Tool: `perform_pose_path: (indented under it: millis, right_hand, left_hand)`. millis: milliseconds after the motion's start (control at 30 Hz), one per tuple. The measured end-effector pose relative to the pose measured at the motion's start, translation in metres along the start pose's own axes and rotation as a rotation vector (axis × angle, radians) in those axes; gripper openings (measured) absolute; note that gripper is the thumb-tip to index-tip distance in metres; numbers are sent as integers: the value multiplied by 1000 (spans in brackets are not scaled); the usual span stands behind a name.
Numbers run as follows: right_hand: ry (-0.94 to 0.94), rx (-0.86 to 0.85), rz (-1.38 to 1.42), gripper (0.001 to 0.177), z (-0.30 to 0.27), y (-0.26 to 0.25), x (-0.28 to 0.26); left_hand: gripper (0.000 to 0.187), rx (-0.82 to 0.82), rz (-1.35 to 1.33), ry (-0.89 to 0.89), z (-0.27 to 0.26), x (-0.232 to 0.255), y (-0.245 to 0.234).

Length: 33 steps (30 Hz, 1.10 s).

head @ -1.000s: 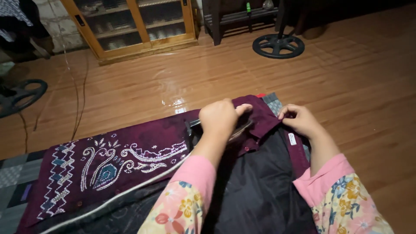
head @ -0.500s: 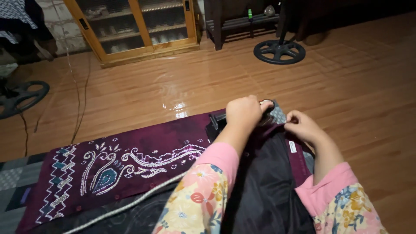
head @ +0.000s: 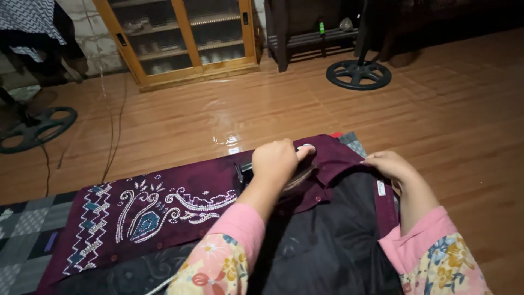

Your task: Ironing and folding a purple patterned garment on a flat surface

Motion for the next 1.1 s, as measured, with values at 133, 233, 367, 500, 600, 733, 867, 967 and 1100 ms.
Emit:
perform_pose_path:
  millis: [133,233,367,500,600,733,867,967,1100]
  right_hand:
    - [-38,-4,45,23,22,-8,22]
    - [-100,36,34,25,22,-7,22]
    - [-107,200,-122,32,48,-22,33]
    - [-366,557,-170,26,17,-12,3]
    - [-769,532,-278,16,0,2,-15]
    - [-876,298,-342,15,-55,52,-76]
    - [-834,-124,-640,30,-78,108,-83]
    - [-737,-167,-874,38,-64,115,-70]
    - [-525,-145,-969,49,-48,110,-53]
  left_hand:
    - [71,38,8,-40,11,6,12]
    - [71,112,-2,13,23,21,18]
    - [69,165,-16,68,46,56,37]
    - [66,198,-33,56,59,82,66]
    - [66,80,-39,17,60,80,57]
    - [65,-53,-6,-62,42,25,41]
    - [68,-141,56,-52,-8,-64,4]
    - [71,-215,121,-54,-44,-144,-38]
    - [72,-325,274,-117,-97,-248,-77]
Point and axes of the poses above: each hand's wrist, its own z-axis towards the middle knuckle, its own y-axis out of the palm, x = y × z, the point moved 4 cm from there along z, towards the middle knuckle, and after that the axes turned 14 degrees about z, right-handed, at the moved point
